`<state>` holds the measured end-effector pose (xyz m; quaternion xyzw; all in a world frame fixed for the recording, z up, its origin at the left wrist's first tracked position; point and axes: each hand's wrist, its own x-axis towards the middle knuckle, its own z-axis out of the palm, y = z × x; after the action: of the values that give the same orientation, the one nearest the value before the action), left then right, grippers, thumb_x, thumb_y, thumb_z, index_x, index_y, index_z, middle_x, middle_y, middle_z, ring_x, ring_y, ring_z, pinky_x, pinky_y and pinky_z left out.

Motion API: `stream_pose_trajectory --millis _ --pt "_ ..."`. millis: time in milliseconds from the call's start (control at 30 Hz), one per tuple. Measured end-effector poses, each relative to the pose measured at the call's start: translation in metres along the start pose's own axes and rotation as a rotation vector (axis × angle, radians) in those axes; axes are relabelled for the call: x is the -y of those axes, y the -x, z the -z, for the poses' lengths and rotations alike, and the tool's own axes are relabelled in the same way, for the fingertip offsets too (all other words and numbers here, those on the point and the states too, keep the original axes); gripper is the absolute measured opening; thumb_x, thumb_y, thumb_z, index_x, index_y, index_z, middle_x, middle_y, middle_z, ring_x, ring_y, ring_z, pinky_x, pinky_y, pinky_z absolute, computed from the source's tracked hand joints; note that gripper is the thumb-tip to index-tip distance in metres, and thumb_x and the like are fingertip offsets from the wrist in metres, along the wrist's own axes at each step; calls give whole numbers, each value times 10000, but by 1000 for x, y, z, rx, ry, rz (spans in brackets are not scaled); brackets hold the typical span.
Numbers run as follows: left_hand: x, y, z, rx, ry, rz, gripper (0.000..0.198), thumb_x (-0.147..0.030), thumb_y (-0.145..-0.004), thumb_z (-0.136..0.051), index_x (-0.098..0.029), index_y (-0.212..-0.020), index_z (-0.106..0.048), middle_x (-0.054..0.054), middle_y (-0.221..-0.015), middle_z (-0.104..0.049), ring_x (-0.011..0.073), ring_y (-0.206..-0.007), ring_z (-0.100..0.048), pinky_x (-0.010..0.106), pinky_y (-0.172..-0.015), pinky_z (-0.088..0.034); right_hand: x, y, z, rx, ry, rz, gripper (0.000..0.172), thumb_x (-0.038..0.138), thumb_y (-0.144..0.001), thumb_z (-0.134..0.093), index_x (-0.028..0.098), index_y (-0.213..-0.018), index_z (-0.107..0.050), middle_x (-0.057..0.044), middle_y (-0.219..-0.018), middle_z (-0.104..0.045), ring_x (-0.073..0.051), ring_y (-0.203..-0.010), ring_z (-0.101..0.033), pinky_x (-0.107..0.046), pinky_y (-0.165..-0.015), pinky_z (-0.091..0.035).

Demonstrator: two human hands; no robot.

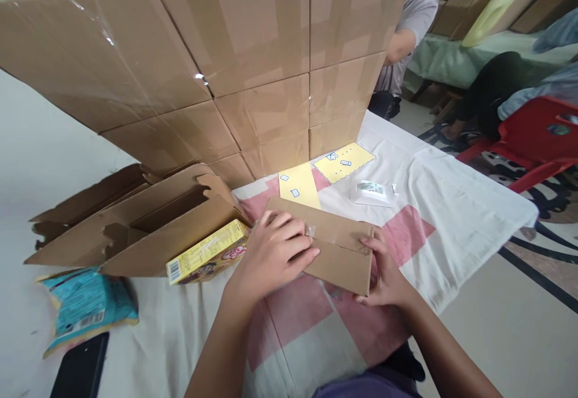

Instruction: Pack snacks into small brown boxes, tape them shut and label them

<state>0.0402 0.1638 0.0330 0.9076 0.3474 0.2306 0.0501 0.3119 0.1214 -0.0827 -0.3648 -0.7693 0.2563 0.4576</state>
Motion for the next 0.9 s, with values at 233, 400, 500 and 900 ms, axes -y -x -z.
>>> stream_pose_trajectory --millis 233,400,500,900 --pt "-2 -1 -3 -92 -11 4 155 -290 -954 -628 -231 -825 -691 -11 -876 -712 168 -843 -541 390 -821 -360 2 -3 2 -9 -28 23 996 581 -674 -837 354 -1484 -303 -129 -1342 -361 -405 -1308 -389 -596 -1025 -439" --pt "-3 -2 -3 -81 -23 31 111 -318 -953 -633 -239 -904 -694 -12 -965 -747 178 -893 -570 407 -853 -361 -1 -1 2 -1 -23 -8 1033 595 -640 -851 376 -1483 -295 -126 -1342 -373 -418 -1304 -407 -610 -1016 -450" --pt "-3 -2 -2 -64 -22 35 98 -315 -953 -633 -253 -975 -706 -15 -992 -754 183 -908 -576 413 -855 -362 0 -1 3 0 -36 -3 1017 584 -656 -846 371 -1484 -296 -132 -1380 -347 -427 -1343 -377 -619 -1042 -431" --pt "-6 -4 -5 -122 22 59 110 -264 -909 -666 -244 -804 -693 -38 -867 -747 166 -872 -581 404 -845 -380 1 -1 3 8 -33 1 1018 555 -644 -864 370 -1477 -308 -130 -1384 -354 -413 -1345 -398 -592 -1039 -454"
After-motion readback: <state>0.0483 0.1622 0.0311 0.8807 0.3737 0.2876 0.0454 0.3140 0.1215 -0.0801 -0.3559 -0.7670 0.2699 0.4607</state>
